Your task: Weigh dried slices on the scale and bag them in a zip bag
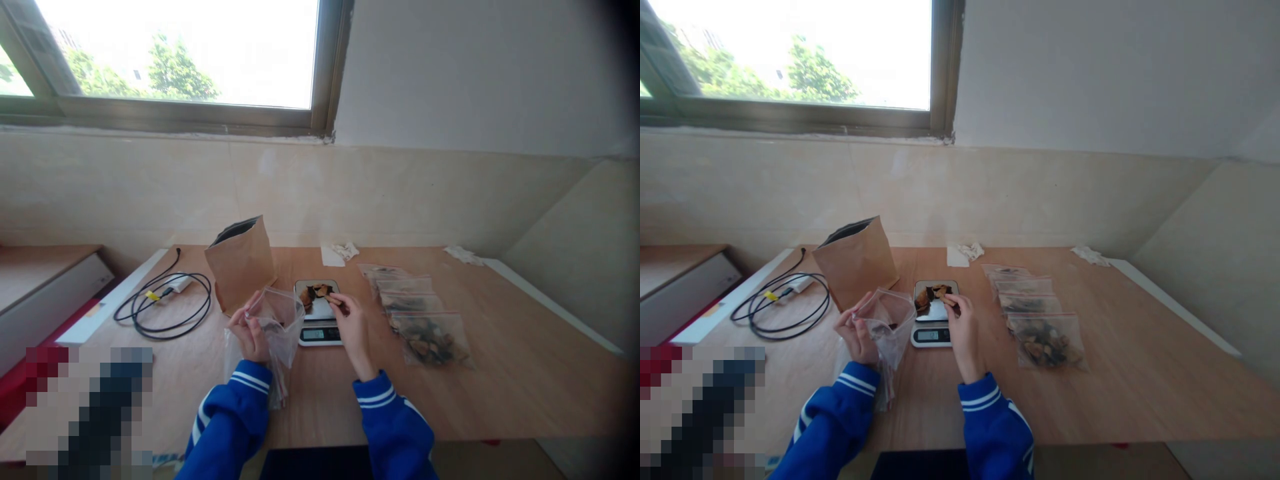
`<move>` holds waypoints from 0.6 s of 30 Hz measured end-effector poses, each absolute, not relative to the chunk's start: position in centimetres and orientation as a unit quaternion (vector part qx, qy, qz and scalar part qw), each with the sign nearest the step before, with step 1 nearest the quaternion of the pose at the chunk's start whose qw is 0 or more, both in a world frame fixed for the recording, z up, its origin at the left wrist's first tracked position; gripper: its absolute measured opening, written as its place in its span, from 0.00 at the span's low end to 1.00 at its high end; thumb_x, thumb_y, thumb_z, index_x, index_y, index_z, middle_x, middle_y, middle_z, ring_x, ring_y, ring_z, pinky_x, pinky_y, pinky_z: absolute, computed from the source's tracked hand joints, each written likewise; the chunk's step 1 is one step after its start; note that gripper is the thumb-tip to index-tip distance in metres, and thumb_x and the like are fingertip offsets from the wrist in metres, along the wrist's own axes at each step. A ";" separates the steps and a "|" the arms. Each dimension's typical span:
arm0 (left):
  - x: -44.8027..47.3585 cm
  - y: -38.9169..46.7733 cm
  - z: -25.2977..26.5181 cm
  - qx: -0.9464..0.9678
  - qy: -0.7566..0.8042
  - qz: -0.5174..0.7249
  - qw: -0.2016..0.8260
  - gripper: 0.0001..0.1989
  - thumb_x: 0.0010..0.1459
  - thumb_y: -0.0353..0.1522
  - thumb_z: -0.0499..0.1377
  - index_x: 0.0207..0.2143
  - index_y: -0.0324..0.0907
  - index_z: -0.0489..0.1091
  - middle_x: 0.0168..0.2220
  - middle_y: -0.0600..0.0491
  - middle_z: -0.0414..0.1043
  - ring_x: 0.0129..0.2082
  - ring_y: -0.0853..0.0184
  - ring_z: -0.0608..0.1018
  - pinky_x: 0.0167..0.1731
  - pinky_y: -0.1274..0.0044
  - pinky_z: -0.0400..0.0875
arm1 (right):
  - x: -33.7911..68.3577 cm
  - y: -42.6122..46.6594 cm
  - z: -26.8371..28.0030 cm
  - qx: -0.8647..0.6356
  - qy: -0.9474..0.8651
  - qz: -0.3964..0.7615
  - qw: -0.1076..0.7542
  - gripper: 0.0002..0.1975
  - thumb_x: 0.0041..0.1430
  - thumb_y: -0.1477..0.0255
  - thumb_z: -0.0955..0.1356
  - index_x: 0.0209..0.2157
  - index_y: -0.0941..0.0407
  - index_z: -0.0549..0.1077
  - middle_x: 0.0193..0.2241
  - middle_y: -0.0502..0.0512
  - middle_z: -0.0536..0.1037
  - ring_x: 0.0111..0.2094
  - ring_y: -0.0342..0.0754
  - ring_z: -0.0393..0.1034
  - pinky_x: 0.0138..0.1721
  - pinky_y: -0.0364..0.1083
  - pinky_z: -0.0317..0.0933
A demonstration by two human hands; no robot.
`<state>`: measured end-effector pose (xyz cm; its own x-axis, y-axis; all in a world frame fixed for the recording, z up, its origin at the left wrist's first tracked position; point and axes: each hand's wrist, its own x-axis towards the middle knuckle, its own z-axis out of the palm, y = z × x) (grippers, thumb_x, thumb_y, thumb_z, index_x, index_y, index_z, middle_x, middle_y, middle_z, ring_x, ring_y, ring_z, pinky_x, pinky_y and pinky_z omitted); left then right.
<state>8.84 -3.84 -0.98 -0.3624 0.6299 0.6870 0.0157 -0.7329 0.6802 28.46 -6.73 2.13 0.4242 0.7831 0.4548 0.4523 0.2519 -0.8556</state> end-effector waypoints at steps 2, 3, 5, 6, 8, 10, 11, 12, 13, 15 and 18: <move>8.8 -3.9 -1.0 0.545 0.292 0.761 0.193 0.12 0.64 0.40 0.50 0.44 0.44 0.54 0.52 0.38 0.70 0.52 0.57 0.74 0.51 0.57 0.66 | 27.7 -7.0 3.7 -0.568 -0.504 0.201 0.618 0.14 0.55 0.65 0.67 0.40 0.58 0.76 0.40 0.61 0.79 0.40 0.52 0.73 0.43 0.52 0.67; 8.9 -4.0 -1.0 0.557 0.281 0.758 0.189 0.12 0.64 0.39 0.50 0.45 0.43 0.54 0.52 0.38 0.70 0.52 0.57 0.74 0.51 0.57 0.67 | 27.2 -7.2 4.6 -0.551 -0.503 0.234 0.623 0.15 0.55 0.65 0.68 0.41 0.58 0.76 0.41 0.61 0.79 0.39 0.52 0.73 0.41 0.51 0.67; 8.9 -4.1 -1.0 0.576 0.262 0.752 0.184 0.11 0.64 0.38 0.50 0.45 0.43 0.55 0.52 0.39 0.70 0.52 0.58 0.75 0.49 0.59 0.68 | 26.0 -7.7 6.5 -0.522 -0.511 0.288 0.619 0.16 0.55 0.64 0.68 0.43 0.58 0.76 0.41 0.60 0.79 0.38 0.50 0.73 0.39 0.49 0.68; 8.9 -4.1 -0.9 0.582 0.255 0.750 0.183 0.11 0.64 0.38 0.50 0.46 0.44 0.55 0.53 0.39 0.70 0.51 0.58 0.75 0.48 0.59 0.69 | 25.3 -7.9 7.3 -0.511 -0.522 0.304 0.612 0.16 0.55 0.64 0.68 0.43 0.57 0.76 0.41 0.59 0.79 0.37 0.49 0.73 0.39 0.48 0.68; 8.9 -4.2 -0.8 0.587 0.245 0.749 0.185 0.11 0.64 0.38 0.50 0.46 0.44 0.56 0.53 0.39 0.70 0.51 0.59 0.75 0.48 0.60 0.69 | 24.1 -8.3 8.5 -0.491 -0.559 0.328 0.582 0.16 0.55 0.64 0.69 0.44 0.56 0.76 0.41 0.57 0.79 0.37 0.48 0.73 0.38 0.46 0.68; 8.8 -4.3 -0.8 0.587 0.238 0.751 0.187 0.11 0.64 0.38 0.50 0.46 0.43 0.56 0.54 0.39 0.69 0.51 0.59 0.75 0.48 0.59 0.68 | 23.3 -8.6 9.0 -0.476 -0.594 0.338 0.553 0.16 0.56 0.64 0.68 0.45 0.55 0.76 0.43 0.57 0.78 0.37 0.48 0.73 0.37 0.45 0.69; 8.8 -4.3 -0.7 0.588 0.236 0.751 0.187 0.11 0.64 0.38 0.50 0.46 0.43 0.56 0.54 0.39 0.69 0.51 0.58 0.75 0.48 0.59 0.68 | 23.1 -8.6 9.0 -0.475 -0.600 0.334 0.550 0.17 0.57 0.63 0.68 0.46 0.55 0.75 0.44 0.57 0.78 0.38 0.48 0.73 0.38 0.45 0.69; 8.8 -4.2 -0.7 0.589 0.235 0.751 0.186 0.11 0.64 0.38 0.51 0.46 0.43 0.56 0.53 0.40 0.69 0.51 0.58 0.75 0.48 0.59 0.69 | 23.0 -8.5 8.8 -0.479 -0.596 0.325 0.557 0.17 0.58 0.62 0.67 0.47 0.55 0.75 0.45 0.58 0.77 0.40 0.48 0.73 0.39 0.45 0.68; 8.8 -4.2 -0.7 0.588 0.236 0.751 0.185 0.11 0.64 0.38 0.51 0.46 0.43 0.56 0.53 0.40 0.69 0.50 0.58 0.76 0.47 0.59 0.69 | 23.1 -8.3 8.5 -0.487 -0.585 0.313 0.569 0.18 0.59 0.62 0.66 0.47 0.56 0.74 0.46 0.59 0.77 0.41 0.49 0.73 0.40 0.46 0.68; 8.9 -4.2 -0.5 0.579 0.239 0.756 0.188 0.12 0.63 0.39 0.52 0.45 0.43 0.57 0.52 0.40 0.70 0.48 0.58 0.77 0.46 0.60 0.69 | 23.7 -7.6 7.3 -0.507 -0.550 0.285 0.599 0.19 0.62 0.60 0.63 0.48 0.57 0.73 0.47 0.60 0.76 0.43 0.50 0.72 0.43 0.48 0.67; 9.0 -4.3 -0.3 0.564 0.245 0.764 0.196 0.12 0.62 0.40 0.53 0.43 0.43 0.57 0.51 0.40 0.71 0.47 0.58 0.78 0.46 0.61 0.70 | 25.1 -5.9 4.9 -0.538 -0.531 0.228 0.613 0.19 0.65 0.62 0.59 0.46 0.59 0.73 0.45 0.62 0.76 0.45 0.51 0.71 0.47 0.51 0.65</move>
<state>8.96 -4.27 -0.35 -0.2872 0.5754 0.7658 -0.0230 -0.8034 0.5950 25.08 -5.92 4.91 0.3326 0.8516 0.4052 0.2914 0.3159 -0.9029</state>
